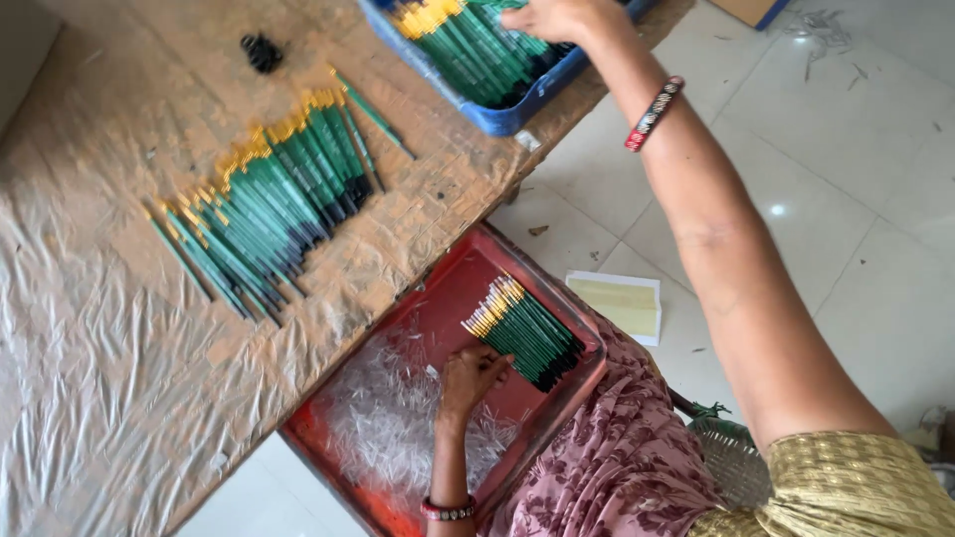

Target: Sorting, aligning, and bundling small green-handled paintbrushes in a manufacturing environment.

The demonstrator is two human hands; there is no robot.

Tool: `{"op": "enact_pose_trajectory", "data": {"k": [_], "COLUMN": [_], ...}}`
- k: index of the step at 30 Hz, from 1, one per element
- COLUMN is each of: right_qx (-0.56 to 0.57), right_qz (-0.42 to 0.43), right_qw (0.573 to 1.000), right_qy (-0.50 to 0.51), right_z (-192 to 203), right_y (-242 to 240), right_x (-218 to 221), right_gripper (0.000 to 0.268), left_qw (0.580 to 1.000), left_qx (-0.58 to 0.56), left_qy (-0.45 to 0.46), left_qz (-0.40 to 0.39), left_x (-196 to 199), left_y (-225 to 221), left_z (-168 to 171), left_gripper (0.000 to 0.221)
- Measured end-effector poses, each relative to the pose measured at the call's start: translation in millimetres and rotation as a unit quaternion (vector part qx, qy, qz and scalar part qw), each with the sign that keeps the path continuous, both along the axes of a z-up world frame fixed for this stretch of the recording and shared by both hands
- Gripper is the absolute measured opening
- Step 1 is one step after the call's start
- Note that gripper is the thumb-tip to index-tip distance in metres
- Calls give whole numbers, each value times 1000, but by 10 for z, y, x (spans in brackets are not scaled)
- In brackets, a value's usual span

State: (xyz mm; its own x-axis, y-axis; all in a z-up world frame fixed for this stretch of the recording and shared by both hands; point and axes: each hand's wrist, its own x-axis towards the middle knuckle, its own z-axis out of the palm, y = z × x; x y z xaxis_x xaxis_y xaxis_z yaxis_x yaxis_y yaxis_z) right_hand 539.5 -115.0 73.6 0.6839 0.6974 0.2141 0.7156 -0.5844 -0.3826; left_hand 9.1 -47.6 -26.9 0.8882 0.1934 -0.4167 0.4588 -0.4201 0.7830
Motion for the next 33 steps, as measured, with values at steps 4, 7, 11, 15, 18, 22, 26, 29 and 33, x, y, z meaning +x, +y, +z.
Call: {"op": "enact_pose_trajectory", "data": {"k": [4,7,11,15,18,22,26,29,33], "right_qx": [-38,24,16,-30,-45,-55,53,246,439], "right_qz": [-21,-26,-43,-66,-75,-78,-49,48,190], "right_qw": [999,999,999,997,995,991,983,961,874], "right_qy": [13,-1,13,-9,-49,-90,-171,-121,88], "right_z": [318,288,237,221,374,543,694,705,635], "right_y": [-10,113,238,420,474,637,893,1177,1350], "right_x": [-100,-89,-46,-30,-98,-222,-593,-998,-1693], "right_gripper": [53,45,40,49,63,63,63,62,44], "left_qw": [1000,1000,999,999,999,998,997,996,997], "left_qx": [-10,-7,-18,-9,-2,3,20,26,35], "left_qy": [0,20,34,44,49,43,64,66,54], "left_qz": [-7,7,15,23,23,34,45,51,51], "left_x": [44,60,71,71,65,53,65,53,25], "left_y": [30,32,41,33,22,19,-32,-57,-56], "left_z": [-6,-14,-13,8,7,-50,17,33,9], "left_gripper": [29,28,29,28,29,29,29,29,30]}}
